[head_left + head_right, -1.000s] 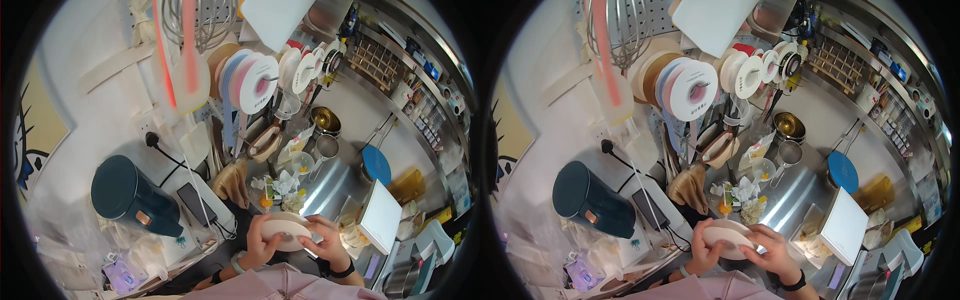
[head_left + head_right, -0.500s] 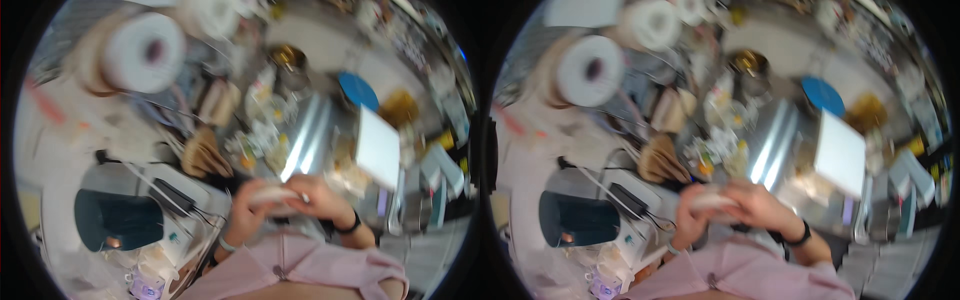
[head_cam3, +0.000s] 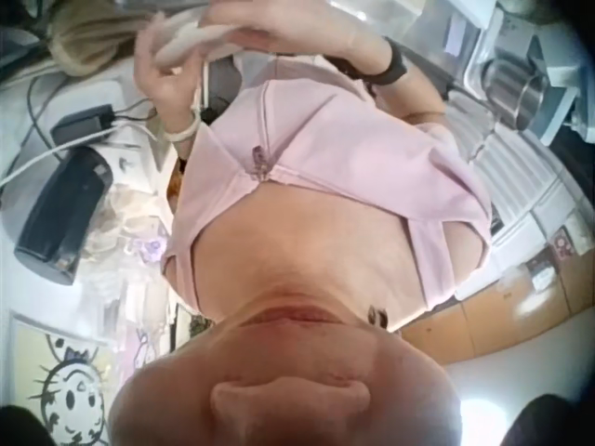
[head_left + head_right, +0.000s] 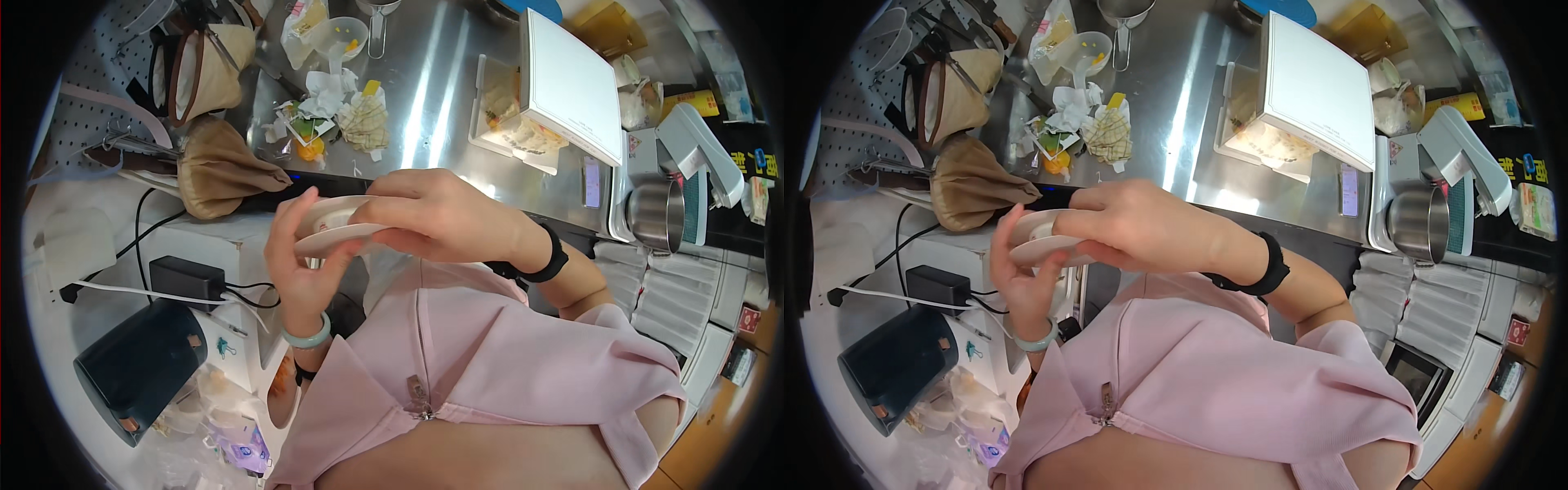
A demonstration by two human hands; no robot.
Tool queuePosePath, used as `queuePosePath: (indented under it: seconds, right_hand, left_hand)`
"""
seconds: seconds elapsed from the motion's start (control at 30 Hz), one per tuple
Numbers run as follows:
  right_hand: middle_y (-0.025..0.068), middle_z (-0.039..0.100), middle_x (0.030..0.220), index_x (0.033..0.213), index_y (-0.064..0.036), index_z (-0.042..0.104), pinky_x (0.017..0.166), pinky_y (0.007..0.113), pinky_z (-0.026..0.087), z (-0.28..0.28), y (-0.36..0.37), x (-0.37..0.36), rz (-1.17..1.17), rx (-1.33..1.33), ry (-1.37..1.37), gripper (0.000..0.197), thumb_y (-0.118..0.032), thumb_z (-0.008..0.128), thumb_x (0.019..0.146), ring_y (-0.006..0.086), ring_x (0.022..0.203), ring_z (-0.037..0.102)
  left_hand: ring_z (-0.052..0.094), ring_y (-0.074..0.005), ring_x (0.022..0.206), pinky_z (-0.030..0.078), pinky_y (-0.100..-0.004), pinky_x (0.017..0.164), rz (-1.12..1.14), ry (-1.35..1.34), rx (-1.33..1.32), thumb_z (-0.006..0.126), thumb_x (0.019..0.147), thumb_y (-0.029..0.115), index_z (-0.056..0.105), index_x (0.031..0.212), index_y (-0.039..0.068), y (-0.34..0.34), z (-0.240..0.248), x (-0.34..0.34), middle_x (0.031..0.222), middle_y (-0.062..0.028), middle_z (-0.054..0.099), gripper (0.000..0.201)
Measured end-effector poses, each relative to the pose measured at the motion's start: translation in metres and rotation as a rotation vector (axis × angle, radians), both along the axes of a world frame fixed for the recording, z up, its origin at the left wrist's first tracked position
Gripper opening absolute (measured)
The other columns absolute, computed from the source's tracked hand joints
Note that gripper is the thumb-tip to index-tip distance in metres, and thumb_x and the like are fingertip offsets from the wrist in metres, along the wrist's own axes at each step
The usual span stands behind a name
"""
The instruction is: Packing a cake into a white box and tying it with a decorative ribbon.
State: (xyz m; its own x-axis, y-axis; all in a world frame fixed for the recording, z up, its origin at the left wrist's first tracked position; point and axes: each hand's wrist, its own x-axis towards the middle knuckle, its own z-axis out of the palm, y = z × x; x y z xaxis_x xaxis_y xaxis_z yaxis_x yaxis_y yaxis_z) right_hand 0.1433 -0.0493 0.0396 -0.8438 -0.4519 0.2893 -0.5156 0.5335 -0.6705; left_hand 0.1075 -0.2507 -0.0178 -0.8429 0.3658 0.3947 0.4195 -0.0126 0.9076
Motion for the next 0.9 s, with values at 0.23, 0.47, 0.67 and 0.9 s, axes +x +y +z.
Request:
queuePosePath:
  seconds: [0.23, 0.47, 0.67, 0.9]
  right_hand:
    - [0.0146, 0.059, 0.092, 0.088, 0.0000, 0.062, 0.055, 0.029, 0.047, -0.010, -0.005, 0.005, -0.144, -0.260, 0.306, 0.025, -0.008, 0.075, 0.068, 0.0237, 0.068, 0.059]
    - [0.0133, 0.058, 0.088, 0.089, -0.0006, 0.062, 0.055, 0.030, 0.046, -0.010, -0.004, 0.009, -0.218, -0.399, 0.186, 0.022, -0.009, 0.073, 0.071, 0.0227, 0.067, 0.057]
    - [0.0142, 0.058, 0.097, 0.102, -0.0002, 0.059, 0.069, 0.031, 0.047, -0.010, -0.005, 0.006, -0.126, -0.444, 0.071, 0.037, -0.014, 0.074, 0.072, 0.0243, 0.081, 0.058]
    - [0.0155, 0.057, 0.103, 0.114, 0.0001, 0.053, 0.075, 0.032, 0.046, -0.017, -0.005, -0.002, -0.139, -0.366, 0.063, 0.052, -0.016, 0.076, 0.071, 0.0268, 0.086, 0.057]
  left_hand:
    - [0.052, -0.0221, 0.104, 0.048, -0.0372, 0.087, 0.286, -0.215, 0.629, 0.070, 0.079, 0.030, 0.021, 0.136, 0.009, 0.027, 0.013, 0.016, 0.120, -0.0098, 0.046, 0.078]
    - [0.046, -0.0187, 0.111, 0.040, -0.0366, 0.093, 0.167, -0.433, 0.751, 0.065, 0.084, 0.021, 0.029, 0.130, 0.009, 0.042, 0.014, 0.022, 0.122, -0.0072, 0.045, 0.059]
    - [0.054, -0.0189, 0.104, 0.046, -0.0354, 0.088, 0.183, -0.648, 0.745, 0.047, 0.093, 0.036, 0.036, 0.128, 0.010, 0.044, 0.015, 0.021, 0.117, -0.0077, 0.050, 0.045]
    - [0.054, -0.0162, 0.104, 0.045, -0.0326, 0.089, -0.009, -1.051, 0.884, 0.041, 0.093, 0.045, 0.041, 0.127, 0.010, 0.051, 0.011, 0.006, 0.115, -0.0058, 0.054, 0.049]
